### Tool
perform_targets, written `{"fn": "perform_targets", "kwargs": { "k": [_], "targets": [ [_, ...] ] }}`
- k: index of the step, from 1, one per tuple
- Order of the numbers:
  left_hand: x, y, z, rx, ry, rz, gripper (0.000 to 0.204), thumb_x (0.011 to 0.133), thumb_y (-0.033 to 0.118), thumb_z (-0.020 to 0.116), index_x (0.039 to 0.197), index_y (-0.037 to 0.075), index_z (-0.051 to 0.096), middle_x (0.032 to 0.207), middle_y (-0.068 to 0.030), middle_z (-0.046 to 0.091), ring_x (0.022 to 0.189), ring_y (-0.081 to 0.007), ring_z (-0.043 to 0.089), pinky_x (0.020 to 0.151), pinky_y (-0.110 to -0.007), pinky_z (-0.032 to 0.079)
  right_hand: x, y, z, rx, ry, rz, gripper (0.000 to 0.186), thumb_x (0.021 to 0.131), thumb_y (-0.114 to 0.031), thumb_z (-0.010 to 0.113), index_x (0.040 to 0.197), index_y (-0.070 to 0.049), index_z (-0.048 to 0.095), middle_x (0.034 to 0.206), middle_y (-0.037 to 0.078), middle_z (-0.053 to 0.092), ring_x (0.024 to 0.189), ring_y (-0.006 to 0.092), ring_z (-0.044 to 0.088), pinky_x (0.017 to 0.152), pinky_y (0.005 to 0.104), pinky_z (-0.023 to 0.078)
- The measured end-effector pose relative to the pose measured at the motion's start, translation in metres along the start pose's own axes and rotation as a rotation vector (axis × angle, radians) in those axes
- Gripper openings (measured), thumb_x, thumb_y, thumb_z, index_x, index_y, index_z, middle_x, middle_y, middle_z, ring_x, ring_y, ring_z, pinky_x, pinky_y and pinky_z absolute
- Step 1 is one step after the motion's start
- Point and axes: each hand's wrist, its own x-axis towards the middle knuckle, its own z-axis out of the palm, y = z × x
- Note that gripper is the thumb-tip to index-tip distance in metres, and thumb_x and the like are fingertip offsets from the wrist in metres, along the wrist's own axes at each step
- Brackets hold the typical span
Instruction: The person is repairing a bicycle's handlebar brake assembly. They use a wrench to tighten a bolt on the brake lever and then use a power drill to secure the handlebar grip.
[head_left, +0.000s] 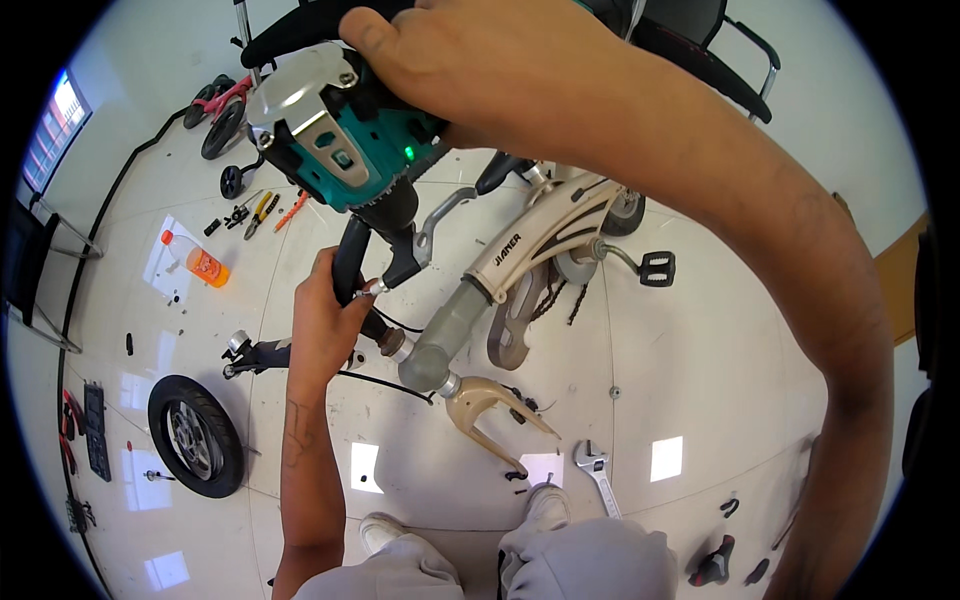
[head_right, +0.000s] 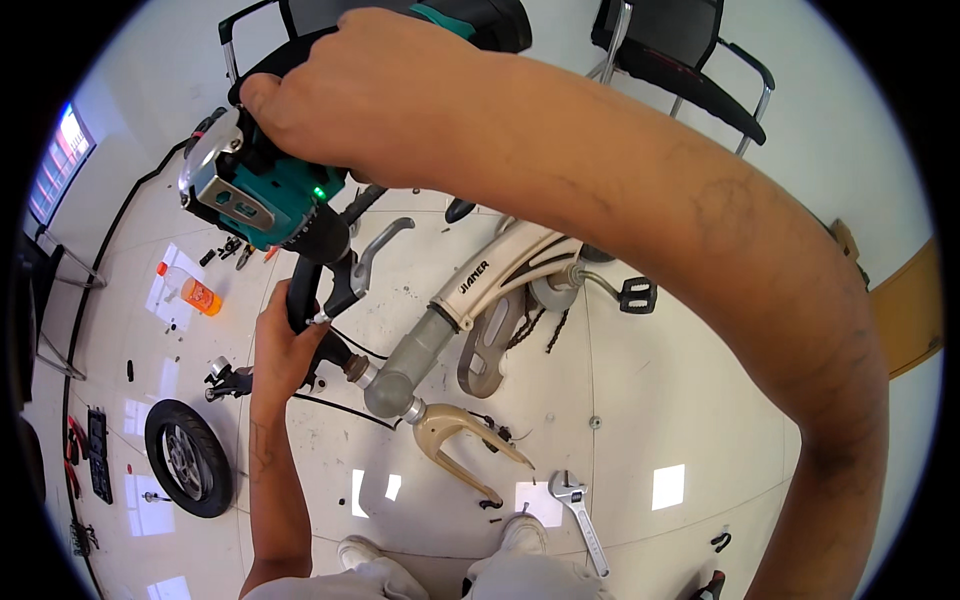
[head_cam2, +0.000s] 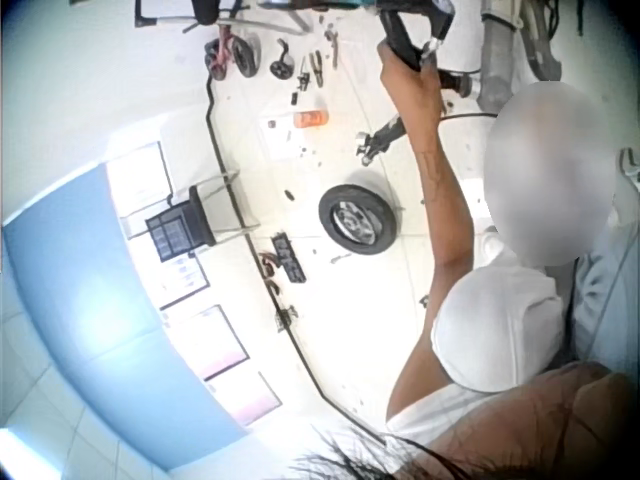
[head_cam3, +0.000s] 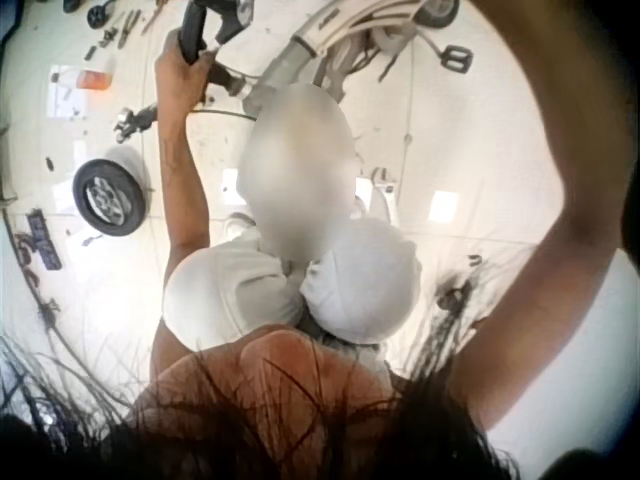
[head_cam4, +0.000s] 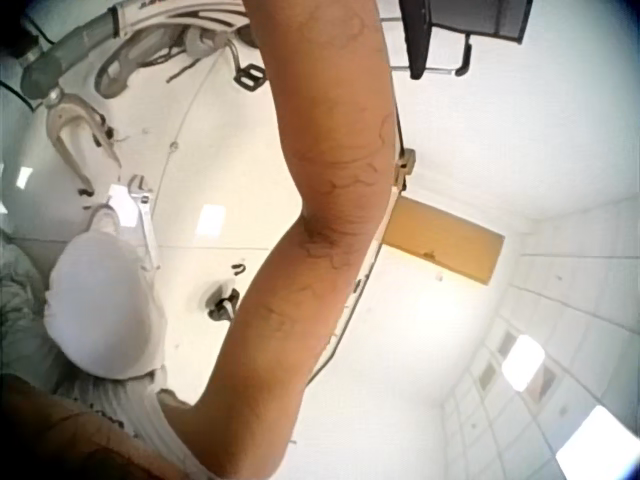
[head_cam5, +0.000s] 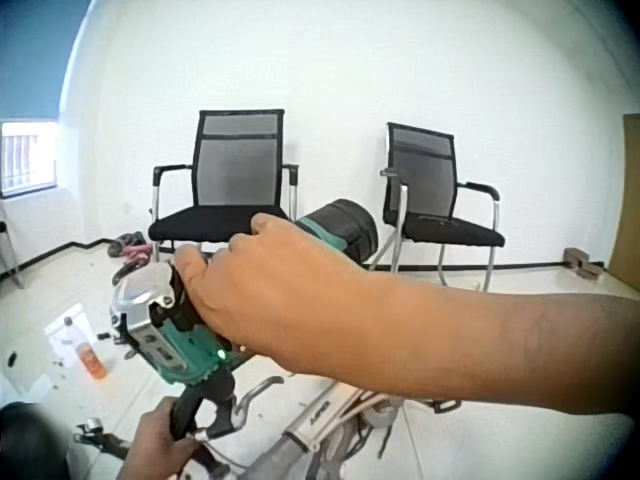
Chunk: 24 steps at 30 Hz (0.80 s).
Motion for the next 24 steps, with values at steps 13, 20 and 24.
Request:
{"fn": "perform_targets", "kwargs": {
  "k": [13,20,24],
  "targets": [
    [-0.011,0.001,-0.004,-0.056,0.045,0.039,0.044,0.078,-0.006,0.067,0.12,0.0,0.053,0.089,-0.0215,0.069,0.081,-0.0343,0.07,0.073,-0.039,0.052,0.003,-0.012,-0.047,0.094,0.087,0.063,0.034,0.071,-0.016,0.078,0.1,-0.005,0.063,0.079,0.01,0.066,0.081,0.0273,0.067,0.076,0.0388,0.05],
    [-0.023,-0.02,-0.013,-0.061,0.065,0.144,0.018,0.078,-0.01,0.058,0.094,0.0,0.06,0.08,-0.0064,0.063,0.076,-0.0174,0.058,0.073,-0.032,0.048,0.019,-0.032,-0.082,0.238,0.212,-0.148,0.015,0.073,-0.024,0.079,0.084,-0.014,0.076,0.081,0.001,0.073,0.083,0.0177,0.071,0.07,0.0323,0.051],
    [-0.026,-0.038,-0.017,-0.062,0.041,0.255,0.02,0.079,-0.009,0.06,0.096,0.002,0.058,0.08,-0.0057,0.061,0.073,-0.0163,0.055,0.071,-0.029,0.047,0.038,-0.031,-0.099,0.301,0.096,-0.058,0.019,0.07,-0.022,0.081,0.087,-0.013,0.077,0.086,0.004,0.074,0.086,0.0207,0.072,0.072,0.0326,0.054]
  ]
}}
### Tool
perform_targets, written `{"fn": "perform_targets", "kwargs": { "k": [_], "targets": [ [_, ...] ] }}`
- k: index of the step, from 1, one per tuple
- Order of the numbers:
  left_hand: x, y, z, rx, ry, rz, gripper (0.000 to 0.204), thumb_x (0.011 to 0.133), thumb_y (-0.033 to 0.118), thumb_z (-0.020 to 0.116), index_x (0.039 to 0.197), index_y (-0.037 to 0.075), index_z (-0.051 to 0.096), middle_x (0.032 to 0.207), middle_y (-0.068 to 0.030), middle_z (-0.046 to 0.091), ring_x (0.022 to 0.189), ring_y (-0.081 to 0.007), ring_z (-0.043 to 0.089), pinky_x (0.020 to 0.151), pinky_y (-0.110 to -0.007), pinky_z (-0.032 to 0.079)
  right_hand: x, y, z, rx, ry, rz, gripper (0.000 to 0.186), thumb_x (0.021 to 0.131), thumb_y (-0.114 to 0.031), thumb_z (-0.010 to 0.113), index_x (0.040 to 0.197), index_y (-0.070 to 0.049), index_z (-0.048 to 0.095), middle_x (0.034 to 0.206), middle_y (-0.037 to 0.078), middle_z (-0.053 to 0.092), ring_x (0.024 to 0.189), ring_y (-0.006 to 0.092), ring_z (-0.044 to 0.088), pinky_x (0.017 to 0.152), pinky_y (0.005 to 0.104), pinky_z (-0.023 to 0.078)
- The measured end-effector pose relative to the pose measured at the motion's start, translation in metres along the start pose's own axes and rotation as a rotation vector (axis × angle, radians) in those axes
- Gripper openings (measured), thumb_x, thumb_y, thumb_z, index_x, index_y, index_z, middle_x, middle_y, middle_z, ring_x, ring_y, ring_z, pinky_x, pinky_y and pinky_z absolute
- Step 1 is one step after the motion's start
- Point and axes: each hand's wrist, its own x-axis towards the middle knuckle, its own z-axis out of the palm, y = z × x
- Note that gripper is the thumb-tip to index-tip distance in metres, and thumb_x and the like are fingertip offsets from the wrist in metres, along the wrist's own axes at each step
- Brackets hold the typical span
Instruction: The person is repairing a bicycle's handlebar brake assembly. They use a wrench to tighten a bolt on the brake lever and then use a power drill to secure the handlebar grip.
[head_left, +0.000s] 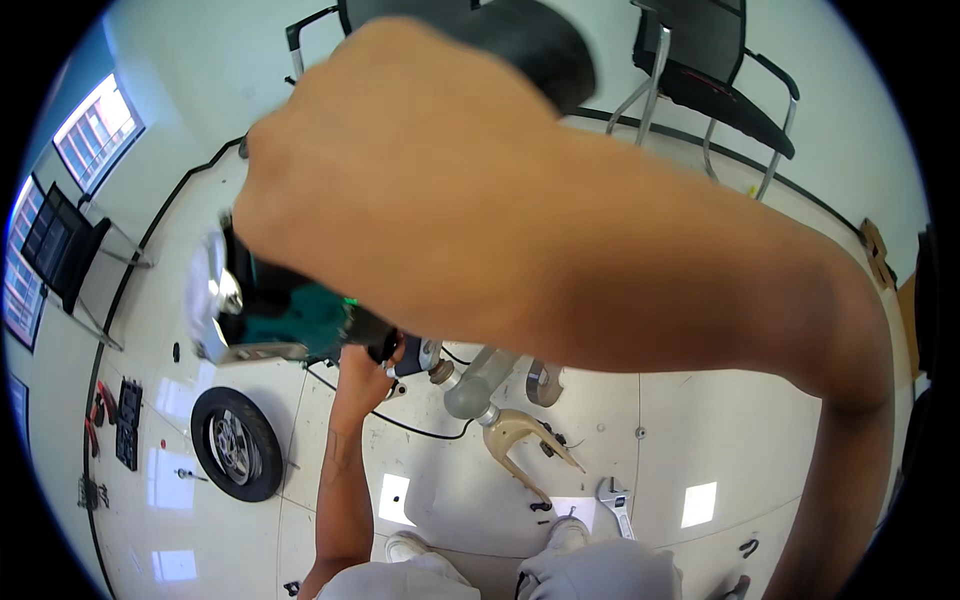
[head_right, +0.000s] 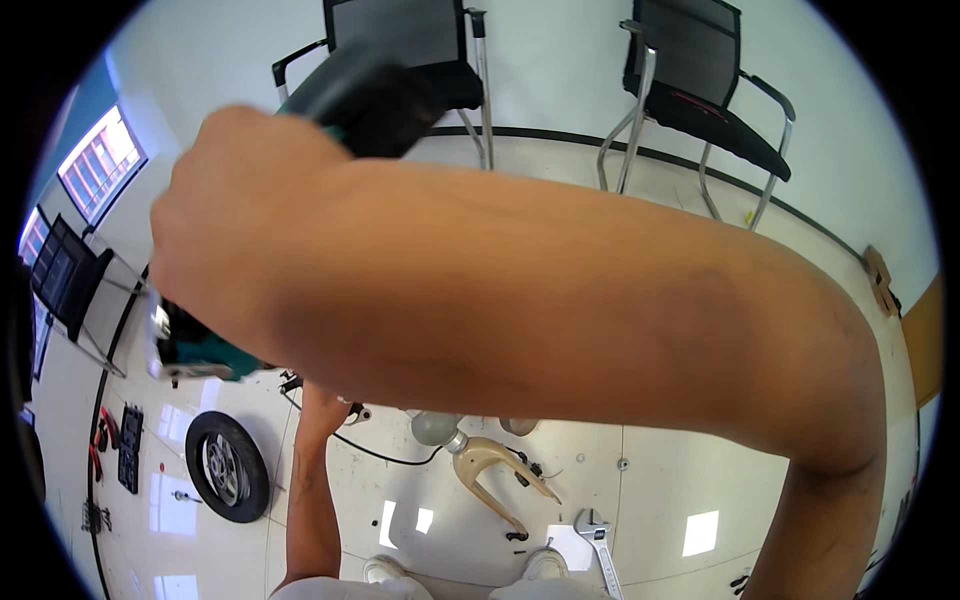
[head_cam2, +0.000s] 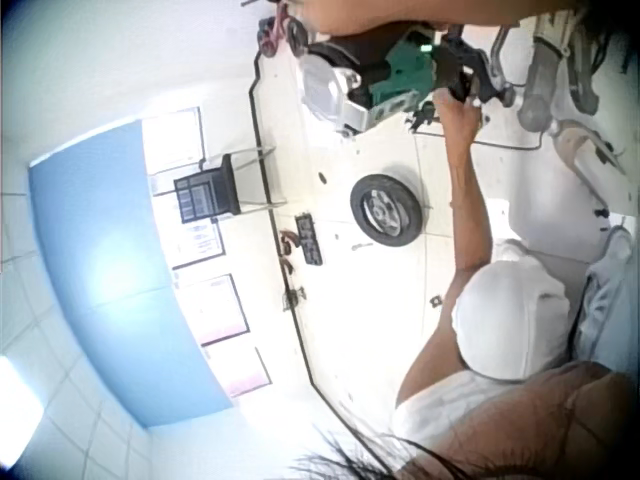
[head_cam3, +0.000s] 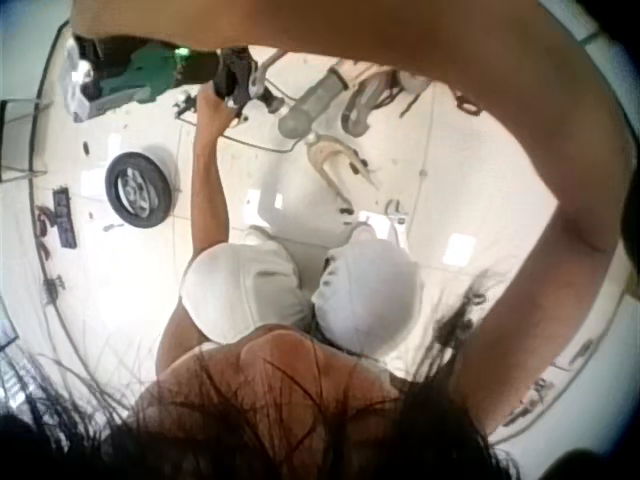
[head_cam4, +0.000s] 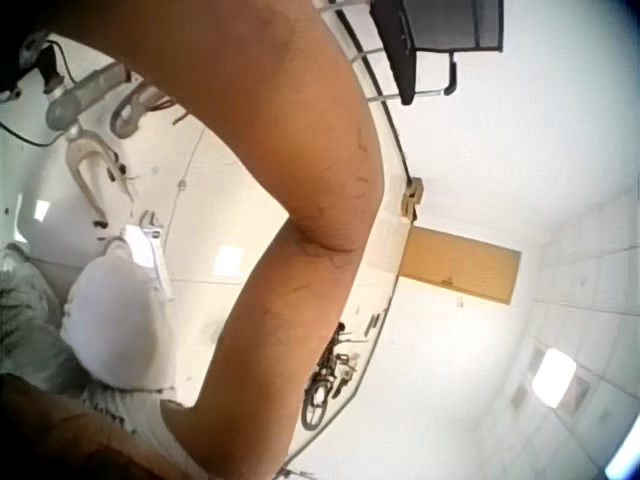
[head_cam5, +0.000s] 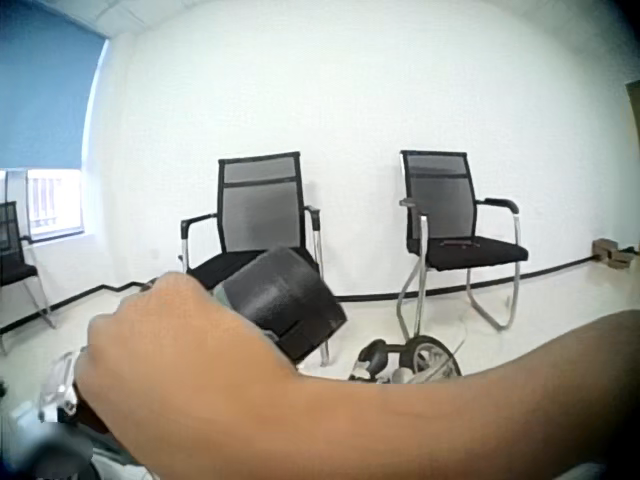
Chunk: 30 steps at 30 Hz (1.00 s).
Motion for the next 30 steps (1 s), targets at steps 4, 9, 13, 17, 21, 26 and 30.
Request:
{"fn": "perform_targets", "kwargs": {
  "k": [4,9,13,17,21,26,30],
  "targets": [
    [0.001,-0.007,0.002,-0.18,0.058,-0.141,0.021,0.082,-0.008,0.062,0.098,0.003,0.055,0.083,-0.0049,0.062,0.071,-0.013,0.054,0.068,-0.028,0.046,-0.009,0.014,-0.005,-0.072,0.252,0.117,0.019,0.068,-0.017,0.081,0.085,-0.011,0.074,0.085,0.008,0.072,0.086,0.0254,0.07,0.073,0.0363,0.054],
    [-0.014,-0.006,-0.007,-0.221,0.074,-0.156,0.031,0.08,0.008,0.077,0.102,0.004,0.056,0.087,0.001,0.056,0.081,-0.0072,0.05,0.074,-0.024,0.044,-0.063,0.026,0.009,0.145,0.225,0.602,0.053,0.056,-0.014,0.089,0.104,-0.004,0.069,0.089,0.01,0.071,0.083,0.0244,0.067,0.08,0.035,0.052],
    [-0.025,-0.007,-0.015,-0.436,-0.048,-0.305,0.047,0.076,0.004,0.083,0.115,0.002,0.057,0.098,-0.0033,0.065,0.091,-0.0113,0.063,0.085,-0.028,0.051,-0.164,-0.015,0.045,0.446,0.262,1.098,0.056,0.055,-0.011,0.093,0.102,0.003,0.065,0.09,0.011,0.07,0.082,0.0205,0.068,0.08,0.0336,0.055],
    [-0.032,-0.001,-0.033,-0.263,-0.165,-0.324,0.059,0.073,-0.002,0.081,0.125,0.002,0.053,0.111,-0.0062,0.064,0.106,-0.0166,0.063,0.095,-0.031,0.049,-0.293,-0.096,0.117,0.766,0.508,1.74,0.045,0.063,-0.005,0.086,0.101,0.002,0.064,0.086,0.007,0.067,0.073,0.0177,0.063,0.074,0.0312,0.054],
    [-0.034,0.013,-0.073,-0.333,-0.338,-0.094,0.097,0.063,-0.002,0.083,0.147,0.004,0.034,0.145,-0.0171,0.044,0.139,-0.0279,0.04,0.115,-0.041,0.03,-0.391,-0.184,0.184,0.91,0.499,2.188,0.026,0.079,-0.009,0.078,0.099,-0.001,0.064,0.082,0.005,0.065,0.067,0.0152,0.061,0.067,0.03,0.051],
    [-0.031,0.037,-0.104,-0.416,-0.451,0.159,0.131,0.049,0.024,0.099,0.154,0.0,0.024,0.156,-0.023,0.03,0.146,-0.0377,0.03,0.12,-0.049,0.015,-0.464,-0.258,0.244,0.873,0.235,2.403,0.022,0.086,-0.018,0.077,0.095,-0.002,0.066,0.079,0.003,0.064,0.067,0.014,0.06,0.064,0.0296,0.049],
    [-0.053,0.053,-0.086,0.033,-0.157,0.187,0.124,0.041,0.038,0.101,0.145,0.005,0.041,0.12,-0.0195,0.063,0.124,-0.0369,0.057,0.115,-0.057,0.021,-0.487,-0.293,0.276,0.927,0.116,2.448,0.026,0.085,-0.024,0.077,0.095,-0.001,0.068,0.082,0.002,0.065,0.07,0.0125,0.059,0.065,0.029,0.046]
  ]
}}
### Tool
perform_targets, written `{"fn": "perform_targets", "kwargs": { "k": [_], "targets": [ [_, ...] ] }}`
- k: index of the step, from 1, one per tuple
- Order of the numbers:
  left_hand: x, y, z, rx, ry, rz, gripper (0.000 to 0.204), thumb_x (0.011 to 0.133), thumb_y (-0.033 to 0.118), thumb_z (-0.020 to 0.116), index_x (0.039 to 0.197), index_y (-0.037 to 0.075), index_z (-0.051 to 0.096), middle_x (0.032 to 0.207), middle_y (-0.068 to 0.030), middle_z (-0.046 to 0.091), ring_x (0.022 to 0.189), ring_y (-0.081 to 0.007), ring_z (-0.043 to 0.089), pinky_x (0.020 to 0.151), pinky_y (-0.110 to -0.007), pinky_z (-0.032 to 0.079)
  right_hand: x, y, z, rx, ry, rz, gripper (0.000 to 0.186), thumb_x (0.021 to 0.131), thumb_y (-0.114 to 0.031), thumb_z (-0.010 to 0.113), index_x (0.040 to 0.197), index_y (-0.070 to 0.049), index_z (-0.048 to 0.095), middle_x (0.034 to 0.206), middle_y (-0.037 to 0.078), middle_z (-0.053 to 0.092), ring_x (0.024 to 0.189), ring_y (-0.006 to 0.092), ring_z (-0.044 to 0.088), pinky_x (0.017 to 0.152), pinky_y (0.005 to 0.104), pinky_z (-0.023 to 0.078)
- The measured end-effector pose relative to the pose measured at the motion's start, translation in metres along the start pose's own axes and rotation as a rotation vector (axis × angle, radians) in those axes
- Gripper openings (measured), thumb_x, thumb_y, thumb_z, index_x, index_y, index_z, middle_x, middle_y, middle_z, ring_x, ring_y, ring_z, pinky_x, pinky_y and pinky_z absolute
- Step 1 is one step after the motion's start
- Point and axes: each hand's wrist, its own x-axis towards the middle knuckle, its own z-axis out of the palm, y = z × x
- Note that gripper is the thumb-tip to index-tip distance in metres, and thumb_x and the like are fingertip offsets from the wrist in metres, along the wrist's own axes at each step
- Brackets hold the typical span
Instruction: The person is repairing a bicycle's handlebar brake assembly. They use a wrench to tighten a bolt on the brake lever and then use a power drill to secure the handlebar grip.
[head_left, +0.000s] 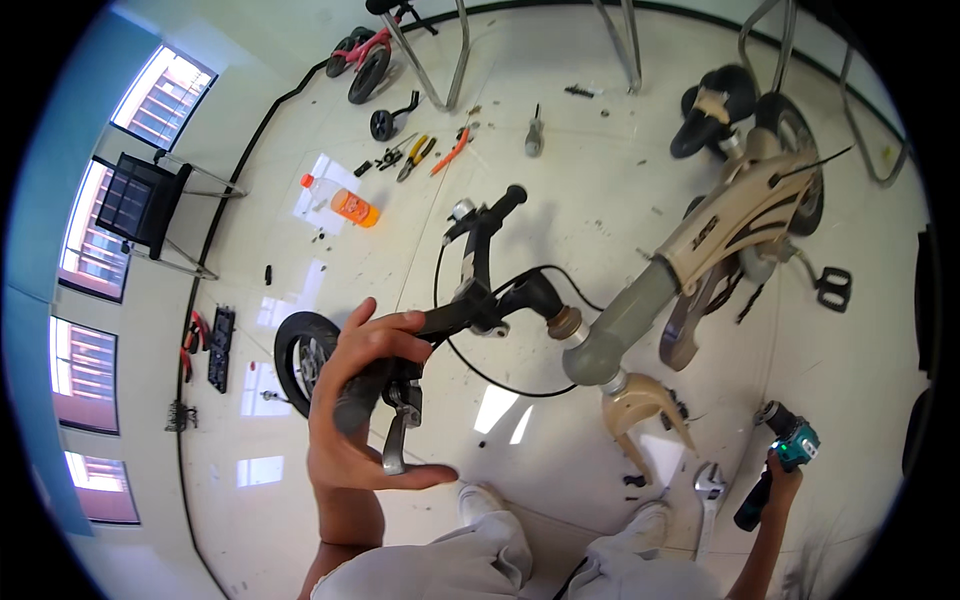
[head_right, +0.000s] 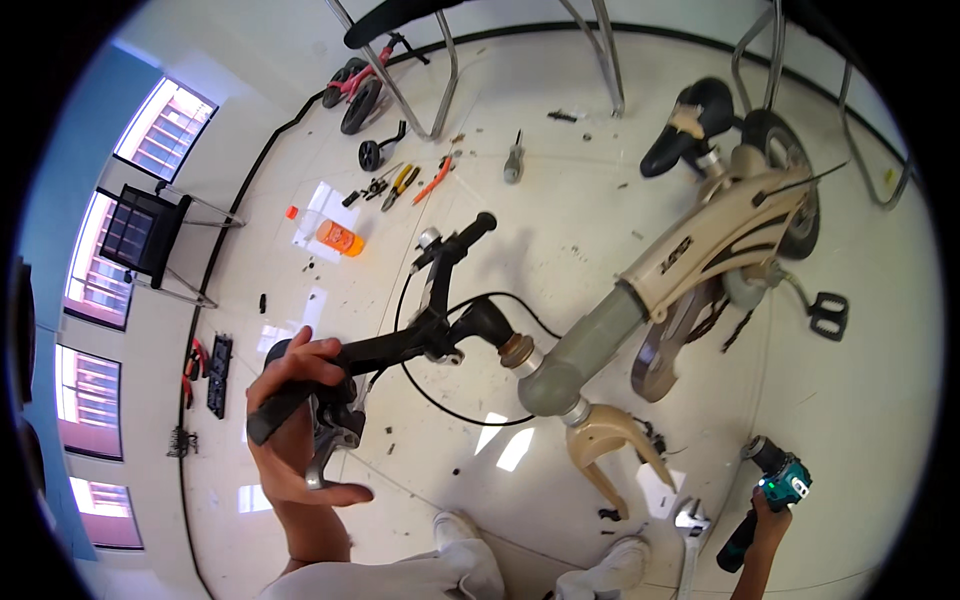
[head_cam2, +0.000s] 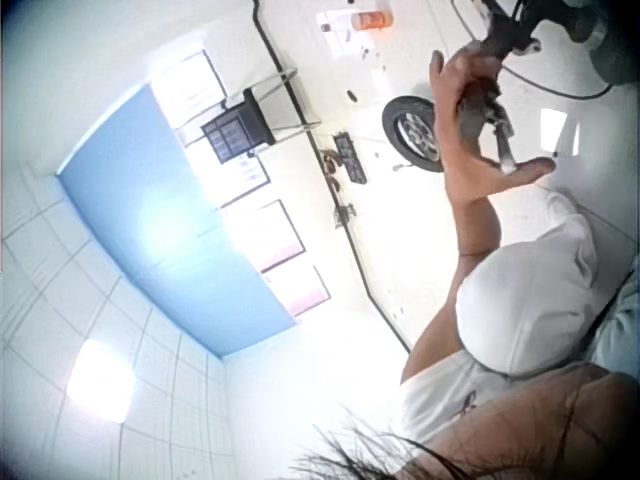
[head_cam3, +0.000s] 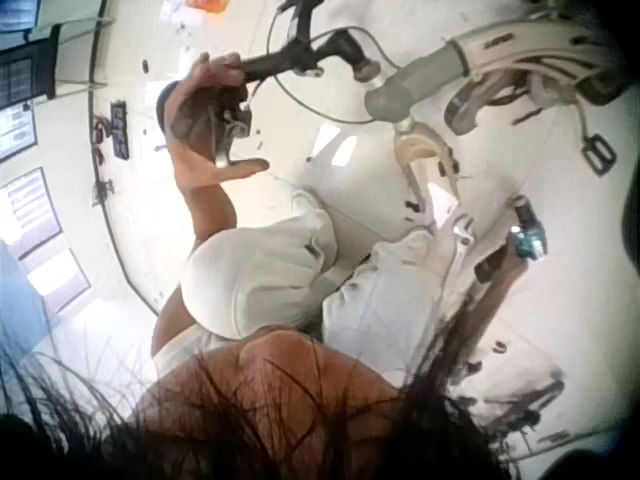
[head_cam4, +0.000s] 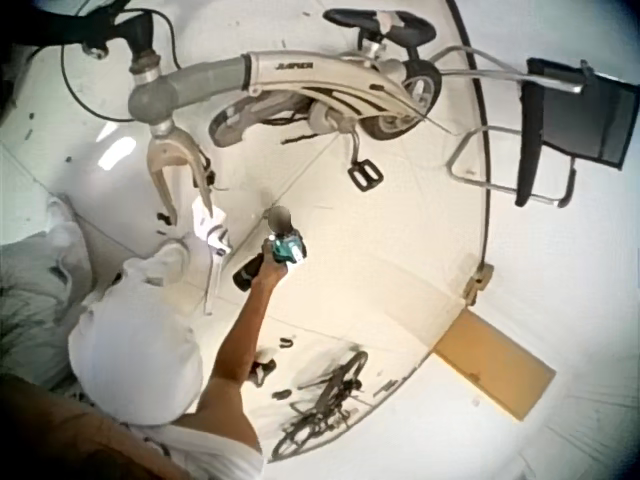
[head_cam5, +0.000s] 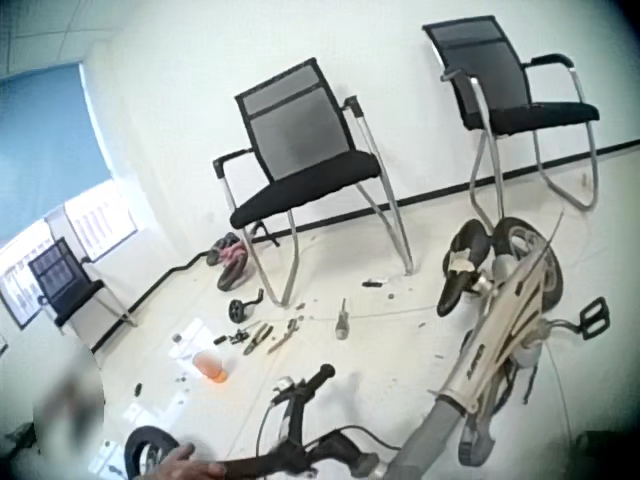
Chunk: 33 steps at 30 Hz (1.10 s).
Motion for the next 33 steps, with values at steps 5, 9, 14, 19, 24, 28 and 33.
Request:
{"fn": "perform_targets", "kwargs": {
  "k": [5,9,14,19,24,28,33],
  "targets": [
    [-0.009,-0.001,0.041,0.009,0.457,0.082,0.12,0.048,0.047,0.097,0.142,0.003,0.038,0.123,-0.017,0.06,0.117,-0.0367,0.061,0.112,-0.058,0.032,0.009,0.023,0.019,-0.013,-0.057,0.079,0.026,0.085,-0.021,0.078,0.099,-0.002,0.068,0.084,0.003,0.067,0.071,0.0129,0.06,0.069,0.03,0.048],
    [-0.009,0.006,0.059,0.062,0.672,0.064,0.106,0.065,0.063,0.085,0.138,0.003,0.036,0.114,-0.013,0.055,0.109,-0.0308,0.059,0.106,-0.055,0.042,0.014,0.026,0.032,-0.109,-0.048,0.016,0.036,0.085,-0.024,0.079,0.108,0.002,0.068,0.097,0.004,0.068,0.085,0.0148,0.06,0.082,0.0315,0.046],
    [-0.004,0.001,0.054,0.026,0.634,0.102,0.094,0.071,0.066,0.078,0.133,0.009,0.036,0.105,-0.0092,0.05,0.096,-0.0261,0.057,0.096,-0.051,0.047,0.017,0.027,0.038,-0.152,-0.033,-0.033,0.036,0.085,-0.026,0.079,0.105,0.002,0.07,0.093,0.003,0.069,0.081,0.0152,0.06,0.08,0.0312,0.047],
    [-0.003,0.004,0.038,0.116,0.45,0.163,0.07,0.085,0.047,0.073,0.13,0.002,0.044,0.105,-0.0136,0.054,0.095,-0.0297,0.058,0.095,-0.055,0.046,0.016,0.026,0.037,-0.261,0.007,-0.148,0.042,0.084,-0.031,0.08,0.105,0.004,0.069,0.091,0.005,0.07,0.08,0.0172,0.062,0.08,0.0323,0.049],
    [-0.006,0.023,0.011,0.366,0.235,0.079,0.104,0.055,0.052,0.094,0.133,0.008,0.04,0.107,-0.0136,0.06,0.1,-0.0341,0.069,0.093,-0.053,0.057,0.015,0.026,0.037,-0.368,0.078,-0.202,0.05,0.083,-0.038,0.08,0.108,0.004,0.068,0.097,0.011,0.072,0.086,0.0209,0.065,0.085,0.0343,0.05],
    [-0.013,0.017,0.0,0.317,0.252,0.064,0.088,0.056,0.044,0.096,0.118,0.006,0.046,0.1,-0.0143,0.064,0.101,-0.0359,0.07,0.091,-0.052,0.058,0.018,0.029,0.036,-0.363,0.052,-0.17,0.053,0.083,-0.04,0.08,0.113,0.002,0.068,0.103,0.012,0.072,0.093,0.0231,0.067,0.088,0.0353,0.05],
    [-0.01,-0.002,-0.021,0.129,0.197,0.148,0.075,0.054,0.04,0.098,0.102,0.005,0.052,0.088,-0.0118,0.065,0.088,-0.0349,0.073,0.087,-0.051,0.059,0.021,0.038,0.031,-0.384,0.077,-0.205,0.054,0.085,-0.043,0.078,0.116,0.001,0.068,0.104,0.013,0.072,0.095,0.0222,0.067,0.088,0.0357,0.05]
  ]
}}
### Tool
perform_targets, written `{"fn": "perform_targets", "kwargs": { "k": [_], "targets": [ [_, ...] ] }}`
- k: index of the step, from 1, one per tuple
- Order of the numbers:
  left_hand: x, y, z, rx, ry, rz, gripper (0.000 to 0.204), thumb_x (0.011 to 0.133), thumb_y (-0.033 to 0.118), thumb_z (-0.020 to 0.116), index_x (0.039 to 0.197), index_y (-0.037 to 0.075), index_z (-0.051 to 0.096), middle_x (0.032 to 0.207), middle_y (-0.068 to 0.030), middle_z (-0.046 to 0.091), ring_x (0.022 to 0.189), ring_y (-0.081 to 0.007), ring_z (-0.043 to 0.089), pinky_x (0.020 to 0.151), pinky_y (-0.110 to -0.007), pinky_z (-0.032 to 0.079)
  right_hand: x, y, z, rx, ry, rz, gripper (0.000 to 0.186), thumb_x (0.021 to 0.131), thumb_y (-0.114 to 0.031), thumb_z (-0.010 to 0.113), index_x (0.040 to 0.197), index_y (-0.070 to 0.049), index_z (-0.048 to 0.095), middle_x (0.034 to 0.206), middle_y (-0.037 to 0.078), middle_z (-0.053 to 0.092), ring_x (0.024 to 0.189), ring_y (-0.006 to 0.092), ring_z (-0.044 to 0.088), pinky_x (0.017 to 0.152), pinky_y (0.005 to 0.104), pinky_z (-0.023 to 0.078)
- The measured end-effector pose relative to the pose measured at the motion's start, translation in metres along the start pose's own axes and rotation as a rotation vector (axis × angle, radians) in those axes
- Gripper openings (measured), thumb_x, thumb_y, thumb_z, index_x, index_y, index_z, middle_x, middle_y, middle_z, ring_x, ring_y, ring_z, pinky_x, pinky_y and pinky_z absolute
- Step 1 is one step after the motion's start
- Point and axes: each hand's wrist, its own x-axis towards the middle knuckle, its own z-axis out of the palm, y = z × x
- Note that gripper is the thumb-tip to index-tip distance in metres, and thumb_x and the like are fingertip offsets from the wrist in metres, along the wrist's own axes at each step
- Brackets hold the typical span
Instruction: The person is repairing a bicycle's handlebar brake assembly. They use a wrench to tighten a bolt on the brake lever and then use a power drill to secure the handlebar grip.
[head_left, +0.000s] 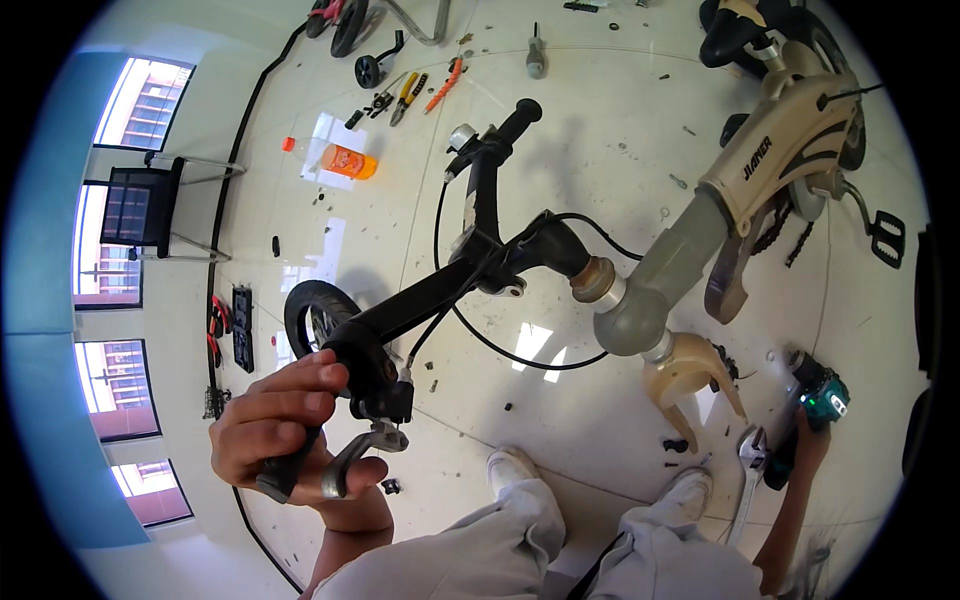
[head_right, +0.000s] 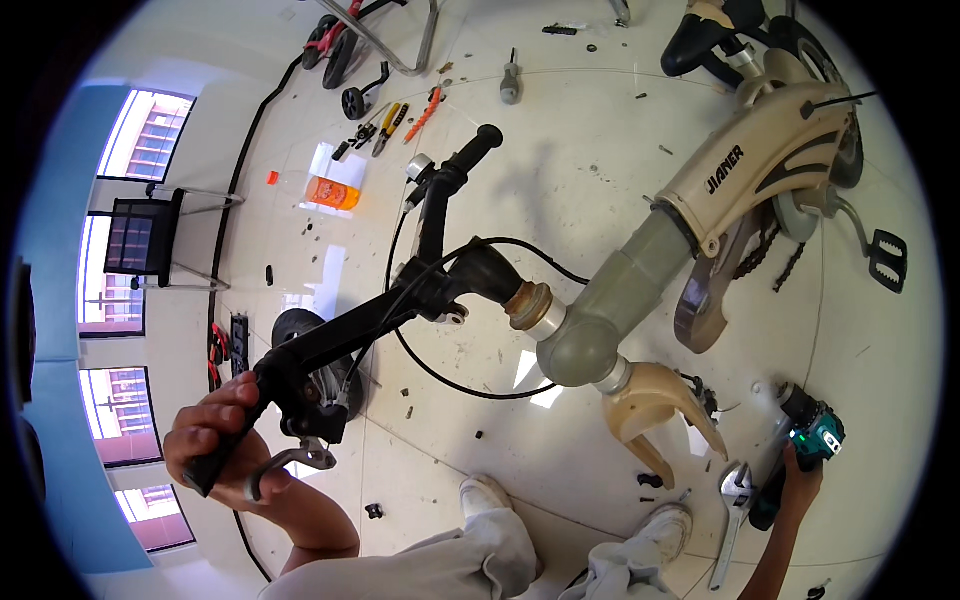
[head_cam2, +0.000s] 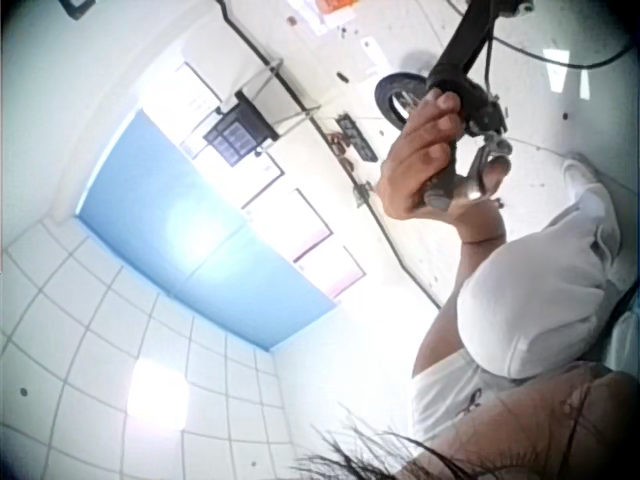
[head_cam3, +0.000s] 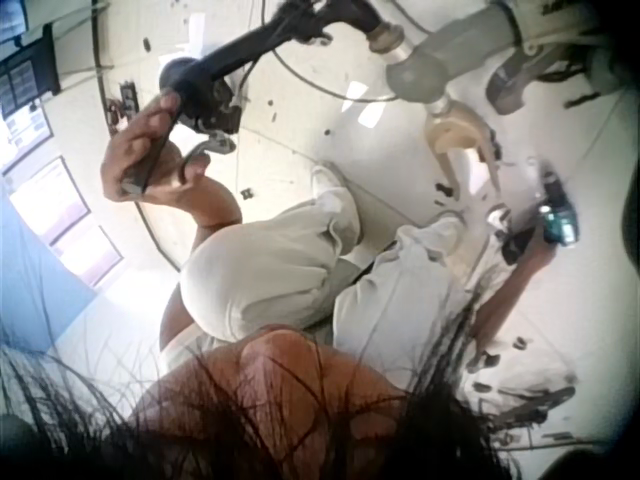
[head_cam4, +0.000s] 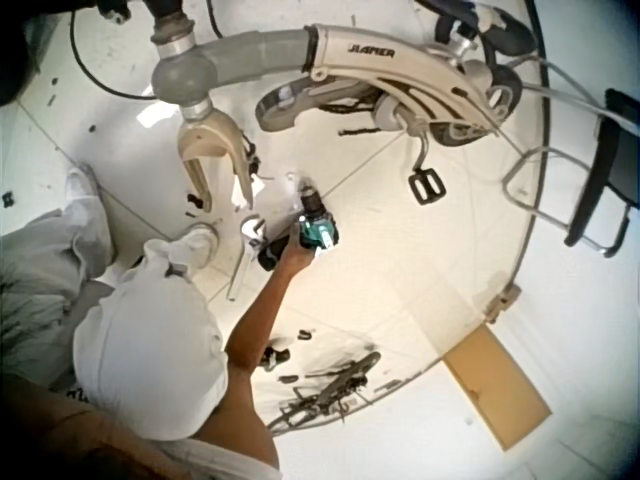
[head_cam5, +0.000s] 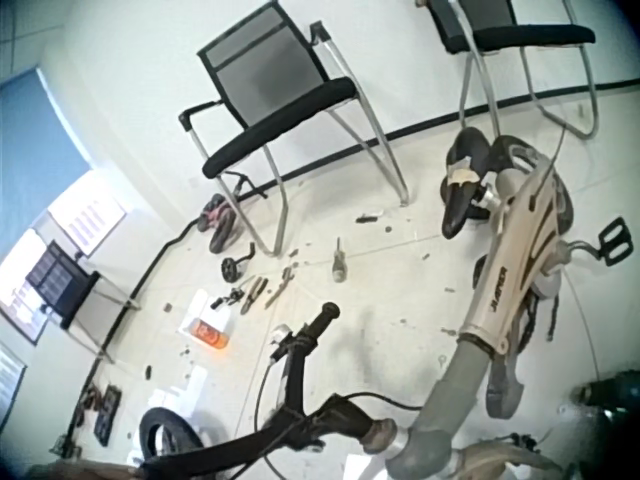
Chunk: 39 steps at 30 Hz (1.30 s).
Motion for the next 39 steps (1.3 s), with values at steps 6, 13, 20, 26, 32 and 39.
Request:
{"fn": "perform_targets", "kwargs": {
  "k": [6,13,20,26,32,39],
  "targets": [
    [-0.008,0.008,0.005,-0.043,0.036,-0.098,0.076,0.053,0.038,0.099,0.105,0.007,0.053,0.091,-0.0116,0.065,0.097,-0.0362,0.071,0.096,-0.057,0.053,0.003,0.011,-0.004,0.044,-0.032,0.087,0.055,0.088,-0.045,0.074,0.113,0.004,0.067,0.103,0.013,0.071,0.093,0.0234,0.066,0.088,0.0355,0.049],
    [0.003,0.019,-0.004,-0.041,-0.176,-0.087,0.111,0.046,0.033,0.1,0.14,0.012,0.044,0.118,-0.0203,0.065,0.114,-0.0447,0.063,0.105,-0.06,0.046,-0.004,0.011,-0.004,0.014,0.02,0.06,0.062,0.09,-0.051,0.07,0.112,0.007,0.065,0.103,0.016,0.069,0.094,0.0256,0.063,0.09,0.0354,0.047],
    [-0.011,0.024,0.024,0.183,-0.098,-0.199,0.11,0.062,0.037,0.084,0.153,0.032,0.022,0.127,-0.02,0.061,0.118,-0.0422,0.06,0.104,-0.058,0.047,-0.007,0.007,-0.002,0.07,0.004,0.071,0.068,0.089,-0.053,0.069,0.115,0.009,0.062,0.11,0.019,0.066,0.1,0.0282,0.06,0.095,0.0369,0.045],
    [-0.018,0.02,0.019,0.236,-0.094,-0.15,0.111,0.063,0.038,0.084,0.153,0.034,0.019,0.121,-0.0179,0.063,0.115,-0.0389,0.062,0.102,-0.053,0.05,-0.008,0.01,-0.001,0.031,0.034,0.08,0.071,0.09,-0.056,0.067,0.118,0.009,0.061,0.112,0.021,0.066,0.102,0.0315,0.061,0.096,0.0381,0.045],
    [-0.035,0.006,0.005,0.266,0.004,-0.166,0.126,0.055,0.046,0.093,0.152,0.033,0.013,0.139,-0.0173,0.046,0.121,-0.0366,0.058,0.105,-0.048,0.051,-0.008,0.009,0.003,0.002,0.075,0.087,0.07,0.09,-0.054,0.067,0.12,0.008,0.06,0.116,0.02,0.066,0.106,0.0312,0.061,0.097,0.0385,0.045],
    [-0.06,0.007,0.013,0.246,0.029,-0.186,0.072,0.059,0.047,0.093,0.119,0.029,0.056,0.144,-0.014,0.038,0.128,-0.0372,0.053,0.104,-0.049,0.05,-0.01,0.009,0.005,0.034,0.109,0.053,0.07,0.09,-0.053,0.069,0.124,0.007,0.059,0.119,0.02,0.065,0.109,0.0317,0.06,0.099,0.038,0.044]
  ]
}}
